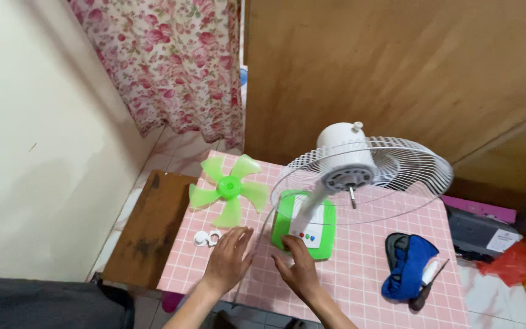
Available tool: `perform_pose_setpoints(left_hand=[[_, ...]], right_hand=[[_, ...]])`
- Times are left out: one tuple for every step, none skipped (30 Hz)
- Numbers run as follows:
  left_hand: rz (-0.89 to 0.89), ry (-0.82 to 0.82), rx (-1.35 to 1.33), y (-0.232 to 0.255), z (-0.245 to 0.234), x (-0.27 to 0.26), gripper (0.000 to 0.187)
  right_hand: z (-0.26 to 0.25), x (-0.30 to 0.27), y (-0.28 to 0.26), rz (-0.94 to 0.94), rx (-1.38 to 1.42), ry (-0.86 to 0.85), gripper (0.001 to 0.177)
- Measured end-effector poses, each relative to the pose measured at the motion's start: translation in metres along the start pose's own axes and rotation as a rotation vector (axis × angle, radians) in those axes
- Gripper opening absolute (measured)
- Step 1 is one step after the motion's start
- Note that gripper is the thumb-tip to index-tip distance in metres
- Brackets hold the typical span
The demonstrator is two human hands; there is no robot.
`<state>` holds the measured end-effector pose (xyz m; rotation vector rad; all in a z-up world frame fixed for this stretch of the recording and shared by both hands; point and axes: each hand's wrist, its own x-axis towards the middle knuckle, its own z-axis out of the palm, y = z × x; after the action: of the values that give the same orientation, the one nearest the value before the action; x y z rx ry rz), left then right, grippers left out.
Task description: The person disassembles a small green and white table fan on a pink checkered table. They remove the front grill, fan blades, and rear grill, then use a screwdriver to loosen screws on the motor housing.
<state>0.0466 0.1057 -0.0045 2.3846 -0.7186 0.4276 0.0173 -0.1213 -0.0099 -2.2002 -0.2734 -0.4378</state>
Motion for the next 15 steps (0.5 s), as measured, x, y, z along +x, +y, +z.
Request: perform_pose_setpoints(left_hand=[[0.032,0.003,-0.008,0.019,-0.006,0.005,0.058],[0.065,0.006,-0.015,0.038,-0.011,0.01,0.059],[0.092,0.046,-0.02,0.053,-0.015,0.016,0.059],[0.119,0.085,-0.024,0.067,-0.017,0.023,0.059],[0.138,0.117,-0.03,0.082,-0.017,0.027,0.059],[0.13,0.141,-0.04,0.094,-0.015,0.033,0.058],[0.119,0.169,-0.049,0.106,-0.011,0.04,0.057],[0.108,0.196,-0.059,0.116,-0.008,0.045,0.056],[0.108,0.201,-0.062,0.124,-0.003,0.05,0.055],[0.109,0.207,-0.065,0.132,0.001,0.055,0.055],[0.106,0.213,-0.068,0.14,0.005,0.058,0.054],[0.1,0.211,-0.086,0.146,0.008,0.061,0.054],[0.09,0.211,-0.102,0.151,0.01,0.064,0.054],[0.081,0.211,-0.118,0.155,0.013,0.067,0.054],[0.081,0.223,-0.106,0.159,0.017,0.071,0.054]], right_hand=[[-0.022,-0.001,-0.009,-0.081,-0.03,0.06,0.052],[-0.042,-0.002,-0.015,-0.163,-0.06,0.12,0.052],[-0.061,0.0,-0.019,-0.148,-0.057,0.132,0.053],[-0.079,0.002,-0.02,-0.133,-0.053,0.145,0.054],[-0.095,-0.002,-0.022,-0.111,-0.045,0.15,0.054],[-0.109,-0.005,-0.022,-0.12,-0.056,0.184,0.053],[-0.122,-0.005,-0.019,-0.131,-0.066,0.214,0.051],[-0.133,-0.005,-0.016,-0.143,-0.077,0.245,0.05],[-0.141,-0.006,-0.013,-0.13,-0.072,0.258,0.05],[-0.148,-0.006,-0.009,-0.118,-0.067,0.272,0.05],[-0.155,-0.007,-0.006,-0.106,-0.06,0.282,0.05],[-0.162,-0.009,-0.003,-0.108,-0.054,0.284,0.05],[-0.167,-0.009,0.001,-0.113,-0.046,0.283,0.05],[-0.173,-0.009,0.004,-0.117,-0.038,0.282,0.051],[-0.178,-0.009,0.007,-0.128,-0.041,0.277,0.05]])
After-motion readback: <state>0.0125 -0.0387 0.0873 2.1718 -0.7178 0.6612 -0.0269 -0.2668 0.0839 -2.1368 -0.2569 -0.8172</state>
